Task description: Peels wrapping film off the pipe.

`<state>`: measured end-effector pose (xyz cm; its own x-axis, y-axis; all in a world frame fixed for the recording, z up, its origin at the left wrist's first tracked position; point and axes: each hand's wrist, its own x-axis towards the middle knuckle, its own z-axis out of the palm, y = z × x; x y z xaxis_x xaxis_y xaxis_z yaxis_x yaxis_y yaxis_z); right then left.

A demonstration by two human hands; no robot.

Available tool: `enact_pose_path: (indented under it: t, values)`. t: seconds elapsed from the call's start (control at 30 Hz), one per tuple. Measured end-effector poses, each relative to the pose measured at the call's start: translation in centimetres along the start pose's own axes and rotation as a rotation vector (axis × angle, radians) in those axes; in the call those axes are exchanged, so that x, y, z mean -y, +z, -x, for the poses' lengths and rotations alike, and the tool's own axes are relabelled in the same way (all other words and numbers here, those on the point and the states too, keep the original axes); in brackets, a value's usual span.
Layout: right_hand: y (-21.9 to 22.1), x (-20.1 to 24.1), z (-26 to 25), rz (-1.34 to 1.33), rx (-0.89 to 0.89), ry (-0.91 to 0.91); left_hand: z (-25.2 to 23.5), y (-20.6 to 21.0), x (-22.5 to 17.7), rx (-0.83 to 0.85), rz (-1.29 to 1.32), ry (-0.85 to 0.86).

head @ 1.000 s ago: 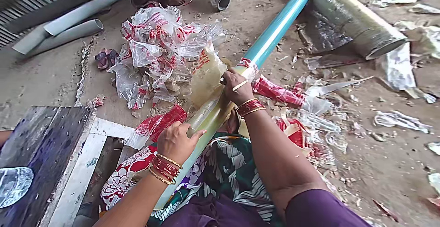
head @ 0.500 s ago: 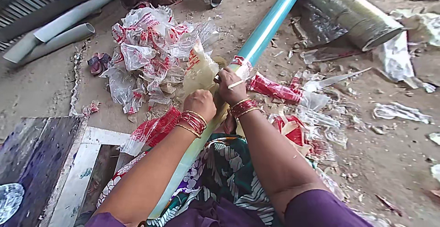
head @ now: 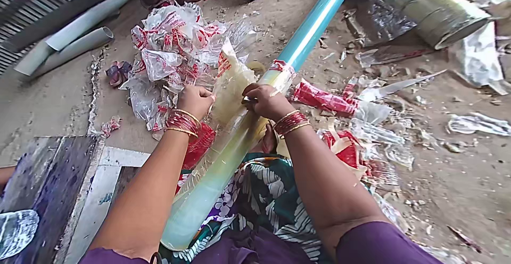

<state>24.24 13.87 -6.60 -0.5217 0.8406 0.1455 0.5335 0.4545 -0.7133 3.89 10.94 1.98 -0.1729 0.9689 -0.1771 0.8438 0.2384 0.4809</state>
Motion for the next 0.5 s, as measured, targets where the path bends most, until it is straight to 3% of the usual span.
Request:
enact_pose_path:
  t: [0.13, 0.3, 0.5]
  values:
    - [-0.5, -1.2, 0.4, -0.081, -0.011, -0.06, 3.0, 2.4, 1.0, -0.002, -0.28, 0.059]
    - [-0.6, -1.8, 0.6, -0.084, -0.085, -0.055, 4.6, 3.4, 0.1, 0.222, -0.445, 0.074]
    - [0.4, -1.5, 0.2, 0.01, -0.177, -0.041, 7.0, 3.3, 0.5, 0.186, -0.377, 0.14]
